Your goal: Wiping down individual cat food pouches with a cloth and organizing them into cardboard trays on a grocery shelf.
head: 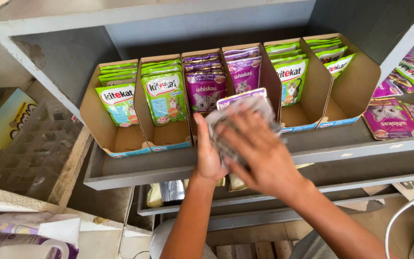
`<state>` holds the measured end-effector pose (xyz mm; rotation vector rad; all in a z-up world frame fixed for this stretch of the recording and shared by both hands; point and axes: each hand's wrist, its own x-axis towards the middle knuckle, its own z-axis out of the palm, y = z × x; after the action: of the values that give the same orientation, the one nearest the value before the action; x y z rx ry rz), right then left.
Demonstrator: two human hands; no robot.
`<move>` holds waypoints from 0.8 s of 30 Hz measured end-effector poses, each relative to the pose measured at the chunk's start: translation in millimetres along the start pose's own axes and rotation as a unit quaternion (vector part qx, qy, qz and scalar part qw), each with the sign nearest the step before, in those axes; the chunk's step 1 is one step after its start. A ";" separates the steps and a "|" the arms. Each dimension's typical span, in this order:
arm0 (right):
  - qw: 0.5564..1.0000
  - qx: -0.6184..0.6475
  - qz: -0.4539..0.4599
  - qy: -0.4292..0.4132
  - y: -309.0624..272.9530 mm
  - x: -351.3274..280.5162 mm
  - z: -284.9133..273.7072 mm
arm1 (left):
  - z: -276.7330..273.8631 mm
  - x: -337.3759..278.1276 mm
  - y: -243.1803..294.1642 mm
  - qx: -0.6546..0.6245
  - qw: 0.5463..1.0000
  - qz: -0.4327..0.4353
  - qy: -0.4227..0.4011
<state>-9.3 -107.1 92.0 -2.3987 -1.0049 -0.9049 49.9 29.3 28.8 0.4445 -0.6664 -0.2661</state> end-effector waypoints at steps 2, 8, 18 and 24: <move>1.000 0.009 0.005 0.007 2.5 7.6 -4.4 | 6.5 3.2 2.9 0.016 1.000 0.002 0.007; 0.997 0.017 0.050 0.054 -3.1 6.8 3.9 | 5.2 1.7 2.4 0.001 0.999 0.002 0.041; 0.999 0.024 0.029 -0.003 -6.1 -8.3 -1.0 | 2.7 -1.4 8.3 -0.024 0.996 -0.058 0.060; 0.994 0.003 0.099 0.055 7.1 -4.4 -7.6 | 5.8 10.5 -0.6 0.013 0.998 -0.047 0.044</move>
<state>-9.6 -118.3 93.7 -2.3644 -0.7136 -0.9458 54.1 23.1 38.1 0.5110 -0.5639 -0.3251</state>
